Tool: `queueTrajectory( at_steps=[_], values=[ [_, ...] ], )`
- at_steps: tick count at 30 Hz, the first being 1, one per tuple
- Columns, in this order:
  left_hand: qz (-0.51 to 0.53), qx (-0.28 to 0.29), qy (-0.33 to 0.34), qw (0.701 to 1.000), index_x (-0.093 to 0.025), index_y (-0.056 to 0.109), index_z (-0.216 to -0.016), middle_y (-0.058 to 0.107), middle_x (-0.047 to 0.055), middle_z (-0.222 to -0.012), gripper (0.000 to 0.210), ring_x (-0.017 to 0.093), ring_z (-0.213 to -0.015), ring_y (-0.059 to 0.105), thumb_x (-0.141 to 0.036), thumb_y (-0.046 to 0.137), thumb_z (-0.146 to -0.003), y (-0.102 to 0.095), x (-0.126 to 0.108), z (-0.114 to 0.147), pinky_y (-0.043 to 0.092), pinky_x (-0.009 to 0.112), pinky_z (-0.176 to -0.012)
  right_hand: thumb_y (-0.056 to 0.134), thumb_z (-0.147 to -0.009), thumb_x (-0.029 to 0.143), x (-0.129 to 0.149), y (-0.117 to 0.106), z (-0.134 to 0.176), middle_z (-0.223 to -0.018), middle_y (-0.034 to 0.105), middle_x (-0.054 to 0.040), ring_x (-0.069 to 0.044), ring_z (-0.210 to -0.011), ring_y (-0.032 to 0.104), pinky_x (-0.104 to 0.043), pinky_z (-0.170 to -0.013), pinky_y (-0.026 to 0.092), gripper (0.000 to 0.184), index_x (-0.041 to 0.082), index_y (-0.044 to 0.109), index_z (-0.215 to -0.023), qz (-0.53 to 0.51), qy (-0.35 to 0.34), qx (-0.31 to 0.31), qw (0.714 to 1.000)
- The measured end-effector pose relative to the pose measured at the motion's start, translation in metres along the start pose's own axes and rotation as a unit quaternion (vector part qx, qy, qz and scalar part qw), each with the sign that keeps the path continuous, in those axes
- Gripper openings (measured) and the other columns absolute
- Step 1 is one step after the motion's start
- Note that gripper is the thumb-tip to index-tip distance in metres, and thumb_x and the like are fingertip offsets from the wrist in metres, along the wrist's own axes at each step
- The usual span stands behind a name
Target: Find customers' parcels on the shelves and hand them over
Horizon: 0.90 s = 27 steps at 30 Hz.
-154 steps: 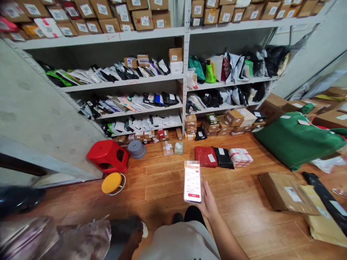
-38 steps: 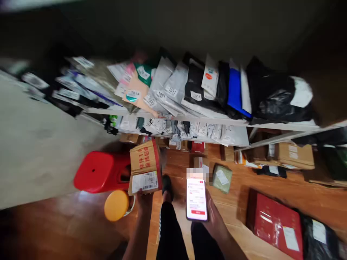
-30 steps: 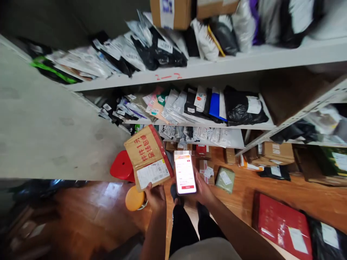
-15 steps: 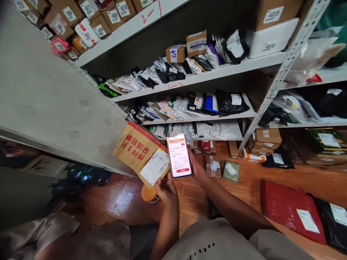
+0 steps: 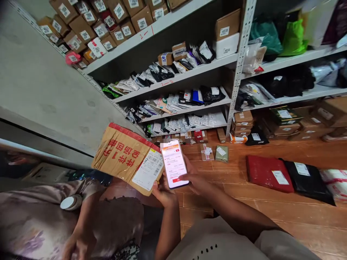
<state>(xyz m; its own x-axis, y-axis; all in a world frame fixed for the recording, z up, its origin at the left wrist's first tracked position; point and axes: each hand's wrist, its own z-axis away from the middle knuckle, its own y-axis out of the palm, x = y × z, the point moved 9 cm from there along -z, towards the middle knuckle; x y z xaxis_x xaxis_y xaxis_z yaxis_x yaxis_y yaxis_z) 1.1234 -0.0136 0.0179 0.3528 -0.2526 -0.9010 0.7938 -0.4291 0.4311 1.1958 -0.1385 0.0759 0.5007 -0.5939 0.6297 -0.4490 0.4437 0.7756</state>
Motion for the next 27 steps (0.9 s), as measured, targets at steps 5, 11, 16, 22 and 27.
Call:
queueTrajectory(
  at_steps=[5,11,16,22,27],
  values=[
    [0.103,-0.010,0.077,0.992,-0.024,0.057,-0.121,0.064,0.003,-0.115,0.042,0.023,-0.105,0.062,-0.033,0.045,-0.081,-0.009,-0.029,0.044,0.053,0.033,-0.086,0.082,-0.060,0.013,0.013,0.028,0.047,-0.134,0.058,-0.0046,-0.026,-0.119,0.056,-0.038,-0.091,0.048,0.090,0.032,0.039,-0.138,0.047,-0.031,0.053,0.997],
    [0.100,0.012,0.103,0.990,-0.031,0.050,-0.131,0.053,-0.002,-0.137,0.048,0.027,-0.126,0.049,-0.036,0.044,-0.085,-0.002,-0.042,0.080,0.051,0.035,-0.092,0.081,-0.066,0.021,0.037,0.037,0.086,-0.135,0.057,-0.0073,-0.026,-0.120,0.055,-0.038,-0.093,0.047,0.096,0.031,0.027,-0.144,0.114,-0.051,0.096,0.988],
    [0.143,0.015,0.099,0.985,-0.030,0.058,-0.124,0.056,-0.001,-0.132,0.041,0.023,-0.118,0.055,-0.032,0.045,-0.085,0.014,-0.041,0.108,0.052,0.028,-0.084,0.079,-0.070,0.021,0.059,0.030,0.107,-0.142,0.051,-0.0079,-0.027,-0.127,0.051,-0.042,-0.099,0.045,0.092,0.031,0.026,-0.144,0.117,-0.055,0.112,0.985],
    [0.184,-0.027,0.088,0.979,-0.025,0.061,-0.117,0.060,0.002,-0.121,0.038,0.019,-0.100,0.061,-0.028,0.051,-0.080,0.017,-0.025,0.144,0.052,0.025,-0.076,0.078,-0.072,0.021,0.072,0.010,0.136,-0.142,0.050,-0.0098,-0.027,-0.121,0.056,-0.044,-0.096,0.048,0.091,0.031,0.022,-0.144,0.098,-0.047,0.121,0.987],
    [0.195,-0.040,0.078,0.977,-0.023,0.062,-0.113,0.059,0.003,-0.120,0.036,0.018,-0.097,0.061,-0.028,0.052,-0.079,0.024,-0.017,0.178,0.051,0.025,-0.074,0.078,-0.072,0.021,0.087,-0.006,0.167,-0.143,0.049,-0.0084,-0.027,-0.124,0.054,-0.043,-0.098,0.047,0.091,0.033,0.023,-0.144,0.109,-0.048,0.113,0.986]
  ],
)
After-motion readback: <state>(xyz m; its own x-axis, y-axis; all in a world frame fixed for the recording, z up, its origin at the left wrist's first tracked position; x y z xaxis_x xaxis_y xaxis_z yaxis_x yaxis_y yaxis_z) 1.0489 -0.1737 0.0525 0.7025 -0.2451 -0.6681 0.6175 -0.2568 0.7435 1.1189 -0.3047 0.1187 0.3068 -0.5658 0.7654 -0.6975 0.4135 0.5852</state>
